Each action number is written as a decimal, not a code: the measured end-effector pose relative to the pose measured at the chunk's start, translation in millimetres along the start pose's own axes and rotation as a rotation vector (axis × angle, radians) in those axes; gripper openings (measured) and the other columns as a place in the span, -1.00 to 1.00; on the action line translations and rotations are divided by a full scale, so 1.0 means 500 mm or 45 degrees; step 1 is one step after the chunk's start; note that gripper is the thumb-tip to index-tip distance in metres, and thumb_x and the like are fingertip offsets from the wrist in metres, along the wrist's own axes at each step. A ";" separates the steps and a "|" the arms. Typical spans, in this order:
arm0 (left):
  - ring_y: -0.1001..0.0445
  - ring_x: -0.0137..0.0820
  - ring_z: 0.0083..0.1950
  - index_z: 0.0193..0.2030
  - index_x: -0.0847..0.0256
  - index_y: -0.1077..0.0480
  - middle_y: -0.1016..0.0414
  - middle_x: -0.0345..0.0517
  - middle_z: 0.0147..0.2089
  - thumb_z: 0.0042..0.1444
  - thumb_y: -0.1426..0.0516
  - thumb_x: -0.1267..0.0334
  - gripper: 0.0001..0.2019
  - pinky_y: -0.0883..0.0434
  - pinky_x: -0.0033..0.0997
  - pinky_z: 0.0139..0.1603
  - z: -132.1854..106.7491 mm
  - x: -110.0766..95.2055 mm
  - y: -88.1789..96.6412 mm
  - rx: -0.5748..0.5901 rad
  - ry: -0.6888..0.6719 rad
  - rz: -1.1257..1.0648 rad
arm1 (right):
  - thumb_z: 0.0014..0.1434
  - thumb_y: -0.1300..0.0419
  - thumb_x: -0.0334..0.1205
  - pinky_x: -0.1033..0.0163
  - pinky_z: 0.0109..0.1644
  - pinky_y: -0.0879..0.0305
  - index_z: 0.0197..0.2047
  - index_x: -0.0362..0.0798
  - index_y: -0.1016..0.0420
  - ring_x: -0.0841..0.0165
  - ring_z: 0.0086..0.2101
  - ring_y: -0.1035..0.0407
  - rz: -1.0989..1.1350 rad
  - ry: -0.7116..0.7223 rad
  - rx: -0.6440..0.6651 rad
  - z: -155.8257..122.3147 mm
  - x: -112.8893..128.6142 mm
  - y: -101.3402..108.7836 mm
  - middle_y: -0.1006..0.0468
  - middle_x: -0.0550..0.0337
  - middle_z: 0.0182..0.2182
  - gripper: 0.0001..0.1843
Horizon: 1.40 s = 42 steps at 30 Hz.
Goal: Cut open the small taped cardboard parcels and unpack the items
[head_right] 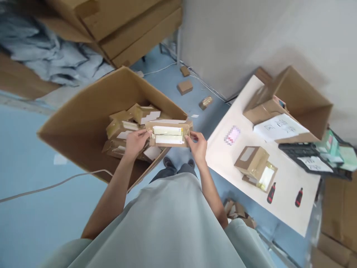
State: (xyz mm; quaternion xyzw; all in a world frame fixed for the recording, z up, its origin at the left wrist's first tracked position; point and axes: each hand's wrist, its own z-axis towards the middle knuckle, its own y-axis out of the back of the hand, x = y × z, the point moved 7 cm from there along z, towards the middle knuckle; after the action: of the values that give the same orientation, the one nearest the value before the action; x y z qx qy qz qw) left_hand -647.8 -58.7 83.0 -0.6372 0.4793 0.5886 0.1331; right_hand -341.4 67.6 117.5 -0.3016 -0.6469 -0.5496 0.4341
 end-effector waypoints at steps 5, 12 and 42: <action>-0.80 0.04 0.10 -0.15 0.17 -0.75 -0.84 0.00 -0.05 0.25 -0.37 0.04 -0.76 -0.70 -0.16 0.13 -0.096 -0.061 -0.260 0.344 0.028 0.017 | 0.43 -0.30 0.18 -0.09 0.16 -0.68 0.01 -0.01 -0.82 0.01 -0.04 -0.75 -0.115 -0.145 -0.256 -0.055 -0.128 0.263 -0.86 -0.07 0.00 -0.55; -0.84 -0.10 -0.10 0.50 0.35 -0.45 -0.79 0.05 -0.18 0.27 -0.48 0.20 -0.28 -0.75 -0.16 0.03 -0.279 -0.055 -0.659 0.617 0.387 -0.054 | 0.56 -0.11 -0.18 -0.02 0.26 -0.54 0.03 -0.03 -0.82 0.05 0.06 -0.67 -0.460 -0.145 -0.177 -0.051 -0.333 0.570 -0.82 -0.08 0.03 -0.60; -0.72 0.00 0.21 0.56 0.15 -0.47 -0.65 0.20 0.42 0.06 -0.50 -0.09 -0.06 -0.59 0.03 0.36 -0.358 -0.166 -1.232 1.105 -0.114 0.404 | 0.49 -0.18 0.51 -0.44 0.71 -0.01 0.81 -0.16 0.09 -0.22 0.73 0.24 -0.779 -0.682 -0.386 -0.399 -0.731 0.935 0.06 -0.40 0.74 0.23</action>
State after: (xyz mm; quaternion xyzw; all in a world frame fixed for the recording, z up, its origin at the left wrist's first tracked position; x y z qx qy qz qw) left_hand -50.9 159.0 -38.6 -0.4155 0.7667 0.3735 0.3164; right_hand 271.4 5.4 5.0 -0.2884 -0.7082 -0.6441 0.0187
